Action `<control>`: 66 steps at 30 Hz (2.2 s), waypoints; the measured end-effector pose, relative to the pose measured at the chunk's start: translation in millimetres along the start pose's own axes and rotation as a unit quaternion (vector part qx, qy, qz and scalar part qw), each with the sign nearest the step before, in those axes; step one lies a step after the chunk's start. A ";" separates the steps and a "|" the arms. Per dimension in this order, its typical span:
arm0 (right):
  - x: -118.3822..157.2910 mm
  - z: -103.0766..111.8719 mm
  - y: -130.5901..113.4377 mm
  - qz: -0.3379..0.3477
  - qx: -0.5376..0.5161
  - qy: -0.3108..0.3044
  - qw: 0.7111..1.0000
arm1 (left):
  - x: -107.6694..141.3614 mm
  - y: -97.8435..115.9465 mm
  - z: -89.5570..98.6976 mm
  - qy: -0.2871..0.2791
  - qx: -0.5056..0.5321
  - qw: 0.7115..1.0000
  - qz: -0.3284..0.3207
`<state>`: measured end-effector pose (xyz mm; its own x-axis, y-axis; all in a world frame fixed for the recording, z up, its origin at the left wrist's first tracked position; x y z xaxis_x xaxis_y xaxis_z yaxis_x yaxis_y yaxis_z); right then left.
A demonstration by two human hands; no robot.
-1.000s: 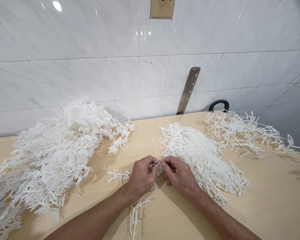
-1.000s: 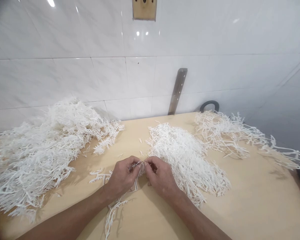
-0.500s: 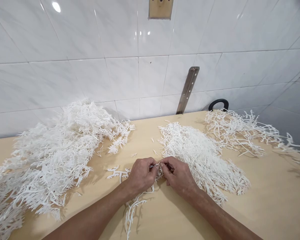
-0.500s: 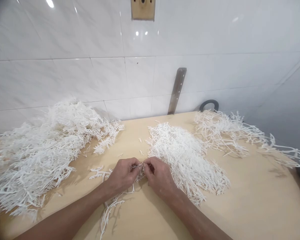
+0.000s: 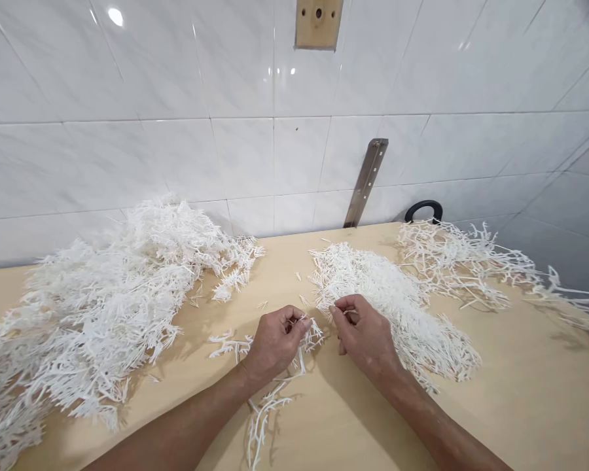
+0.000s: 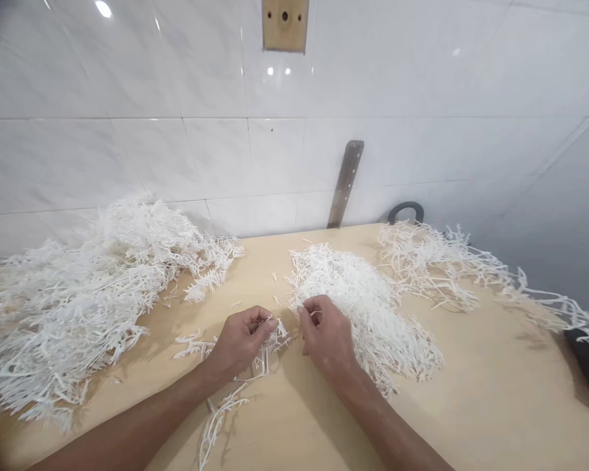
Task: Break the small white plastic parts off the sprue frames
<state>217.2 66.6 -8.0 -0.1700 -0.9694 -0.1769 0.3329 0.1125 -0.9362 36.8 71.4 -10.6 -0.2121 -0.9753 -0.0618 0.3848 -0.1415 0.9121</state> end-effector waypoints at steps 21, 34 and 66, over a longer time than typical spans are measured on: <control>10.5 -15.3 -18.5 -0.067 -0.020 -0.154 0.986 | 0.4 0.9 0.2 0.029 -0.059 0.996 -0.052; 9.7 -17.7 -17.1 0.018 0.043 -0.142 0.989 | 2.3 2.8 0.6 0.037 -0.105 0.989 -0.092; -15.8 49.5 -25.6 0.128 0.172 0.172 0.962 | 2.9 -0.2 -3.4 0.003 0.071 0.997 0.014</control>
<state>257.3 68.2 33.8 -0.3184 -0.7833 -0.5339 0.6812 0.2026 -0.7035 39.2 68.1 -12.3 -0.1977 -0.9795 -0.0384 0.2596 -0.0901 0.9615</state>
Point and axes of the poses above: each hand's wrist, its own x-axis away from the middle knuckle, its own z-axis out of the back of the hand, y = z × x, the point moved 4 cm from there along -x, towards the middle knuckle, and after that the axes turned 12 degrees about -x, right-handed, at the moved point
